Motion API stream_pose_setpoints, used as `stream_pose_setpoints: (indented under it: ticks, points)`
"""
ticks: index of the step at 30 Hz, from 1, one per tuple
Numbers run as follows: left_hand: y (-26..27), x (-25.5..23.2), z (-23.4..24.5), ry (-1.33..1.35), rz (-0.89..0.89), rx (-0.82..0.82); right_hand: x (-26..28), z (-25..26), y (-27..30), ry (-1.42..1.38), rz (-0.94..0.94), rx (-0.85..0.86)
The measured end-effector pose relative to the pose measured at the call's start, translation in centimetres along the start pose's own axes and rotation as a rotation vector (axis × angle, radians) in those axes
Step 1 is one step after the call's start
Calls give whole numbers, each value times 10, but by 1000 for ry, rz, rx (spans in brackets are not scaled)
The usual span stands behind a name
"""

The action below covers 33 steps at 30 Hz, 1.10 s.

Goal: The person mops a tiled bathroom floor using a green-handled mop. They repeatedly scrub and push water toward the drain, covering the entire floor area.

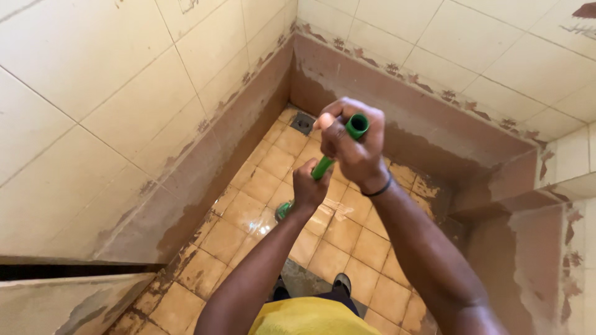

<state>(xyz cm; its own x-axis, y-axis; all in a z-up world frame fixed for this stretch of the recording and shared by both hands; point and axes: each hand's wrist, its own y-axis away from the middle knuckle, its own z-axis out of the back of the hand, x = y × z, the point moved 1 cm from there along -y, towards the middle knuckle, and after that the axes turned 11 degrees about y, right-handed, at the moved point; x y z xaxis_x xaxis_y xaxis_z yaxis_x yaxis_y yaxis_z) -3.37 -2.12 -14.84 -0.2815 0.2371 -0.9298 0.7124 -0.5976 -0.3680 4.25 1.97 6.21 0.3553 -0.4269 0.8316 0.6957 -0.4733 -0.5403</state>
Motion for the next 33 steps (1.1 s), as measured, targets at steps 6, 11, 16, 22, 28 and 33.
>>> stream_pose_setpoints:
  ticks: [6, 11, 16, 22, 28, 33]
  points:
    - [-11, -35, -12, 62, -169, 25, 40, 8, -9, -55, 135, -4]
    - [-23, -47, -21, 93, -285, -19, 56, 14, -13, -33, 173, 3]
    - [-38, -54, -27, 72, -390, -8, 61, 20, -9, 0, 322, -46]
    - [-53, -65, -44, 113, -495, 10, 75, 36, 10, -26, 398, -68]
    - [-49, -56, -67, 129, -477, 89, 75, 57, 34, 33, 417, -113]
    - [-4, -28, -87, 93, -379, 112, 59, 69, 84, 12, 307, -111]
